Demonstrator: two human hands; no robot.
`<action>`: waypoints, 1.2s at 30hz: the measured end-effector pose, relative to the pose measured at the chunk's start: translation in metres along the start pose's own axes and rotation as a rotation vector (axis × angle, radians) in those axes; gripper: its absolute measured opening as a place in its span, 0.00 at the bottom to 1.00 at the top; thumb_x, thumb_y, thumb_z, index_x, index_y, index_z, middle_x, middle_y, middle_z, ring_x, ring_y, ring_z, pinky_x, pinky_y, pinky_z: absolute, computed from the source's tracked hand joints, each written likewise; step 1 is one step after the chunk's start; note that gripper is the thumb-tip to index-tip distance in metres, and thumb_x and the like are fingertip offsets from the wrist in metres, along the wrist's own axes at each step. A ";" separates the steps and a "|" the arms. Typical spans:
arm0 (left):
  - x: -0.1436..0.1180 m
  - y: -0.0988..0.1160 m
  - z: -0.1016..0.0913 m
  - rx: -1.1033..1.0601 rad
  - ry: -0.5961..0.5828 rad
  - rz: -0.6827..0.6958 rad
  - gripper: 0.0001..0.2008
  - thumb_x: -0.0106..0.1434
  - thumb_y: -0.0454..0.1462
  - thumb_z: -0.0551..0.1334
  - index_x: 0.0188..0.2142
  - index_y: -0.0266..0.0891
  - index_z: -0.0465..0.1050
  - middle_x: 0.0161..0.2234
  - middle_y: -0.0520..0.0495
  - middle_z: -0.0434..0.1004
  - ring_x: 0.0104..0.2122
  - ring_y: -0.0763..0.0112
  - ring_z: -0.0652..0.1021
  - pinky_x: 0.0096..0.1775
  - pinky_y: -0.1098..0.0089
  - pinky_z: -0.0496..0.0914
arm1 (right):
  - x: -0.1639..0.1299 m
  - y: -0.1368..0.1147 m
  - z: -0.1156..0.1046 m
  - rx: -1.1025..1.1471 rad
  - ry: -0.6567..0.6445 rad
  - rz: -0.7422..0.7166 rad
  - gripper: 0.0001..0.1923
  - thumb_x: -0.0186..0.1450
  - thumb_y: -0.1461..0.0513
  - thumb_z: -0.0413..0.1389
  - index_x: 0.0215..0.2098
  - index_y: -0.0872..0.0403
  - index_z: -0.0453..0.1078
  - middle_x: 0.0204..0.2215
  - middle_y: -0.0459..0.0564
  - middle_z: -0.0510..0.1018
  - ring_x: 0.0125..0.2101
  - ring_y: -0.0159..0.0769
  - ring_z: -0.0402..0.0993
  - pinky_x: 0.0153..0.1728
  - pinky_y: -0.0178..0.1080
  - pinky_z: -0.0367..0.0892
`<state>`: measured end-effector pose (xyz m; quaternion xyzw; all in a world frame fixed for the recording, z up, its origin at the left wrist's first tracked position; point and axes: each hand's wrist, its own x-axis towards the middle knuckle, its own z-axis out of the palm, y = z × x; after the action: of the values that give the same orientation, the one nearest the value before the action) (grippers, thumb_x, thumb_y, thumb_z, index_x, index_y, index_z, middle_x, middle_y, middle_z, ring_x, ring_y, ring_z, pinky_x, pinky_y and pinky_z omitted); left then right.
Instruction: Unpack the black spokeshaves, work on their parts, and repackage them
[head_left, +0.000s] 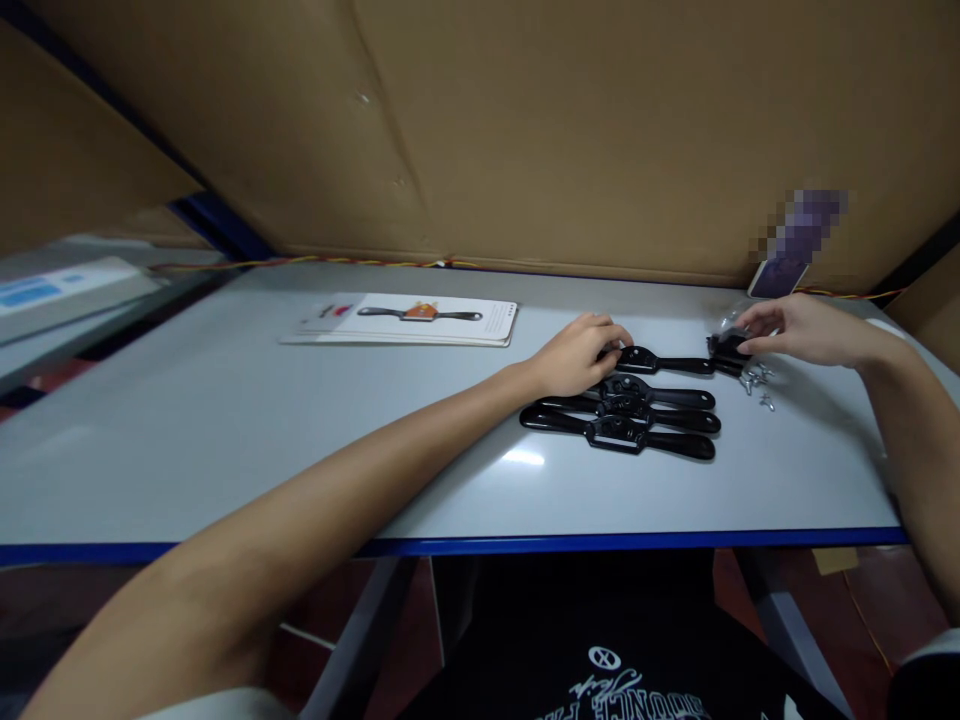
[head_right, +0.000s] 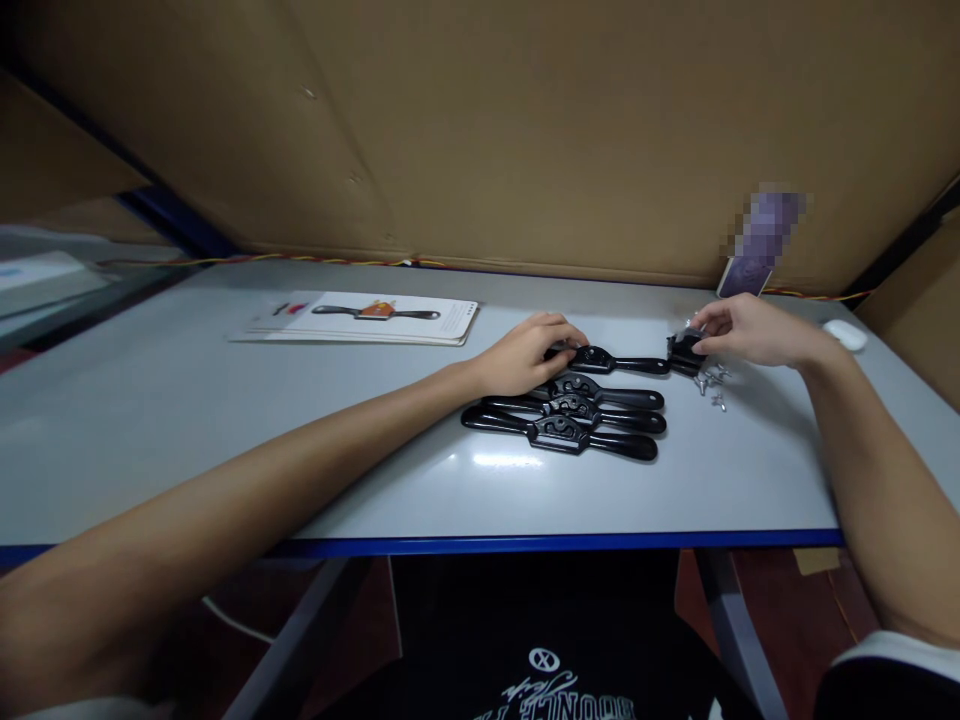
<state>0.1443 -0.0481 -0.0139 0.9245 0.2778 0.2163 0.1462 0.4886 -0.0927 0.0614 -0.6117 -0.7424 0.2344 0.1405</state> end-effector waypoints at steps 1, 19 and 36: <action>0.000 0.001 0.000 0.000 -0.002 -0.001 0.17 0.70 0.34 0.53 0.51 0.38 0.77 0.44 0.40 0.79 0.48 0.54 0.76 0.55 0.53 0.70 | 0.000 0.000 0.000 -0.011 -0.002 0.000 0.26 0.54 0.42 0.69 0.41 0.50 0.80 0.37 0.54 0.86 0.39 0.52 0.82 0.43 0.54 0.75; 0.000 0.003 -0.001 0.025 -0.001 -0.009 0.14 0.67 0.34 0.53 0.46 0.38 0.76 0.43 0.40 0.77 0.47 0.53 0.75 0.54 0.53 0.70 | -0.005 -0.010 0.003 0.063 -0.162 -0.067 0.26 0.58 0.39 0.67 0.39 0.50 0.78 0.33 0.50 0.84 0.33 0.42 0.79 0.35 0.45 0.72; 0.001 0.002 0.000 0.010 0.023 0.004 0.14 0.66 0.34 0.54 0.45 0.38 0.77 0.40 0.41 0.79 0.44 0.55 0.76 0.52 0.53 0.71 | -0.005 -0.012 0.005 -0.134 0.068 -0.124 0.22 0.63 0.42 0.62 0.44 0.48 0.81 0.37 0.52 0.86 0.34 0.46 0.79 0.35 0.47 0.72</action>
<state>0.1464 -0.0489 -0.0126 0.9232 0.2785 0.2259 0.1379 0.4771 -0.0997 0.0633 -0.5803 -0.7875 0.1542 0.1388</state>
